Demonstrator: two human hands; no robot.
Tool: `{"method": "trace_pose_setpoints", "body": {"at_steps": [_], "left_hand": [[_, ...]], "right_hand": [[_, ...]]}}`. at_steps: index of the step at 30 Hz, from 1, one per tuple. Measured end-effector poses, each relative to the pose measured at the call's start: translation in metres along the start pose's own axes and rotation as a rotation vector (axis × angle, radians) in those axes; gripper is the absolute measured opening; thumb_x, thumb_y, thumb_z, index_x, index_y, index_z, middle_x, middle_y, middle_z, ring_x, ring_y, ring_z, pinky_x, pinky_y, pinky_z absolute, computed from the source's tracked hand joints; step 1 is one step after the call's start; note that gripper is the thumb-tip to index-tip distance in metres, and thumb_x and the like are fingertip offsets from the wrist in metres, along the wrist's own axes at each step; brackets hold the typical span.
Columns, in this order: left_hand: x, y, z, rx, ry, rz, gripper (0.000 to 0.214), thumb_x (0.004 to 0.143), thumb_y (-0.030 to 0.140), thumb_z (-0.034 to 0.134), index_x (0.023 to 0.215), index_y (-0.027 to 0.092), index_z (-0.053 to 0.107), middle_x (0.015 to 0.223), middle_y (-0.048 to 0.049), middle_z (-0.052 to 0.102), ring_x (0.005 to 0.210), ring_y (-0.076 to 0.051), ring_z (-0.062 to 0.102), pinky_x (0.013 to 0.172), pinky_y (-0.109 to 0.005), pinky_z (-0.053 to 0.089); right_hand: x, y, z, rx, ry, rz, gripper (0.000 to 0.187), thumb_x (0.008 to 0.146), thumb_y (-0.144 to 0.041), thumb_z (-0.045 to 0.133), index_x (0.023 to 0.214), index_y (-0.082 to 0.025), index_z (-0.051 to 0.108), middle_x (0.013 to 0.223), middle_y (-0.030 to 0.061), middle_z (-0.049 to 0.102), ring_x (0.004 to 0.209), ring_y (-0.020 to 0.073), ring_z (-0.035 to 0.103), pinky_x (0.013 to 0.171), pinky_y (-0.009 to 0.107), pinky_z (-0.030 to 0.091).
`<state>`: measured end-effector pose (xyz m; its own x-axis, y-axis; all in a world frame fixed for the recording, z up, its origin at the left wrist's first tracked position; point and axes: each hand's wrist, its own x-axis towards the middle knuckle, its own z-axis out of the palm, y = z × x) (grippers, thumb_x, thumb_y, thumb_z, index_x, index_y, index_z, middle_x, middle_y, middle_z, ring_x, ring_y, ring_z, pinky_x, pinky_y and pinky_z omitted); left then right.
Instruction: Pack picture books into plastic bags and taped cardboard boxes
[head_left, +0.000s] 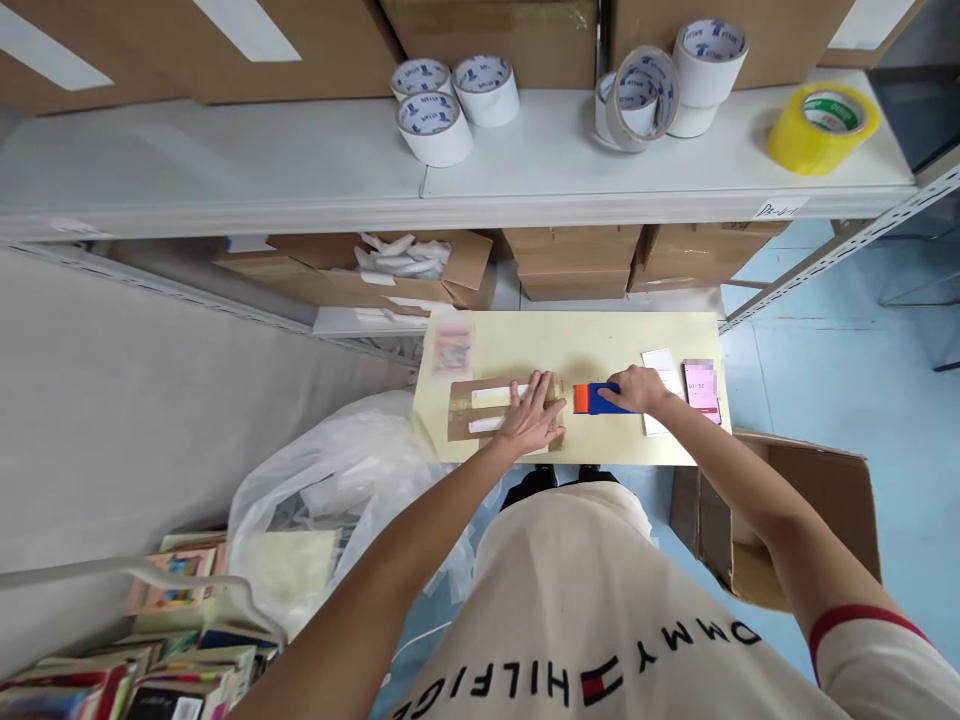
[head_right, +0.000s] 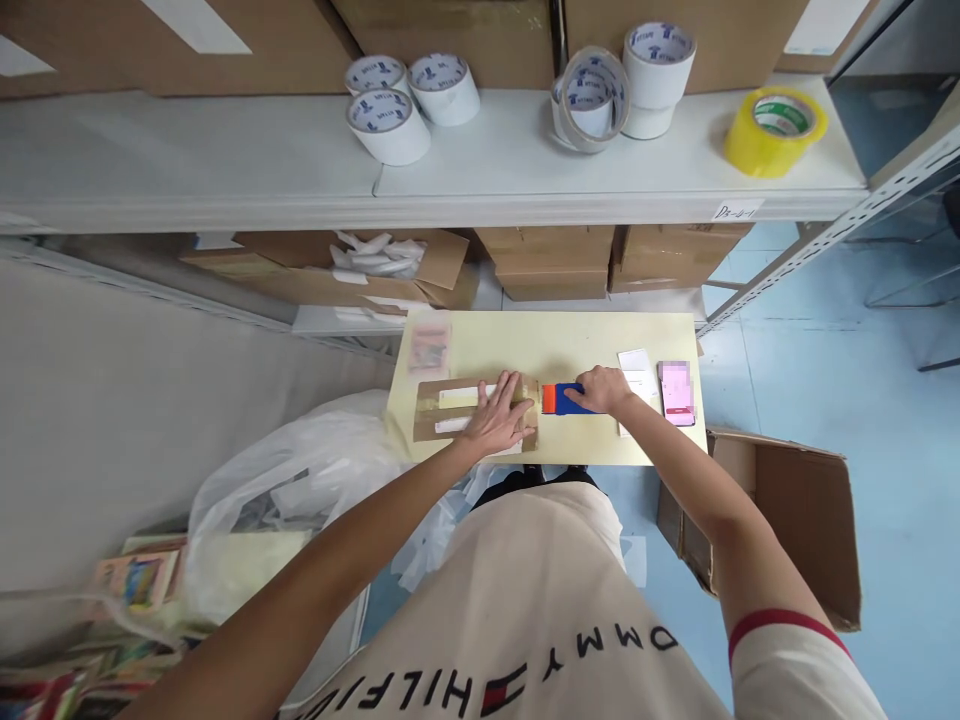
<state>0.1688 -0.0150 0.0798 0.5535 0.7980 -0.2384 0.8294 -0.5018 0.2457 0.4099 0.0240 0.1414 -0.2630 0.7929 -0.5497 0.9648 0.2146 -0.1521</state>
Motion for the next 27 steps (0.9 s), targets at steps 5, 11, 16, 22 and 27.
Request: {"method": "trace_pose_setpoints", "body": {"at_steps": [5,11,16,22,27], "left_hand": [[-0.001,0.002,-0.002,0.016,0.022,0.010,0.035,0.082,0.043,0.063,0.109,0.022,0.069,0.159,-0.0150,0.026,0.148,-0.044,0.011,0.111,-0.073,0.007],[0.001,0.005,-0.002,0.000,0.054,-0.017,0.032,0.081,0.043,0.065,0.105,0.022,0.070,0.160,-0.0143,0.024,0.148,-0.043,0.011,0.110,-0.073,0.007],[0.001,0.000,-0.002,-0.165,0.079,-0.046,0.069,0.079,0.051,0.065,0.140,0.024,0.048,0.162,-0.0181,0.012,0.148,-0.042,0.012,0.111,-0.071,0.009],[-0.030,-0.022,0.006,-0.266,0.306,-0.236,0.060,0.095,0.042,0.038,0.149,0.018,0.032,0.162,-0.0180,0.016,0.150,-0.033,0.014,0.117,-0.059,0.015],[-0.082,-0.064,0.023,-0.352,0.515,-0.666,0.069,0.092,0.051,0.044,0.148,0.014,0.032,0.160,-0.0216,0.017,0.150,-0.036,0.011,0.117,-0.060,0.017]], "right_hand": [[0.018,-0.064,-0.005,-0.045,0.018,0.017,0.030,0.093,-0.030,0.050,0.105,-0.013,0.072,0.104,0.0201,0.072,0.099,0.0302,0.069,0.080,0.037,0.049],[0.005,-0.032,0.014,0.006,0.100,0.138,0.041,0.099,-0.041,0.038,0.114,-0.016,0.067,0.105,0.0190,0.072,0.096,0.0301,0.070,0.077,0.038,0.050],[-0.008,-0.007,0.058,0.288,0.286,0.234,0.050,0.098,-0.030,0.032,0.145,-0.015,0.037,0.121,0.0169,0.066,0.105,0.0269,0.065,0.085,0.036,0.050],[0.011,-0.036,0.118,0.253,0.205,0.235,0.068,0.086,-0.003,0.036,0.153,-0.009,0.021,0.120,0.0201,0.062,0.108,0.0278,0.060,0.090,0.038,0.048],[0.018,-0.040,0.136,0.212,0.187,0.182,0.074,0.083,-0.001,0.040,0.153,-0.010,0.020,0.124,0.0217,0.058,0.113,0.0291,0.057,0.095,0.040,0.047]]}}
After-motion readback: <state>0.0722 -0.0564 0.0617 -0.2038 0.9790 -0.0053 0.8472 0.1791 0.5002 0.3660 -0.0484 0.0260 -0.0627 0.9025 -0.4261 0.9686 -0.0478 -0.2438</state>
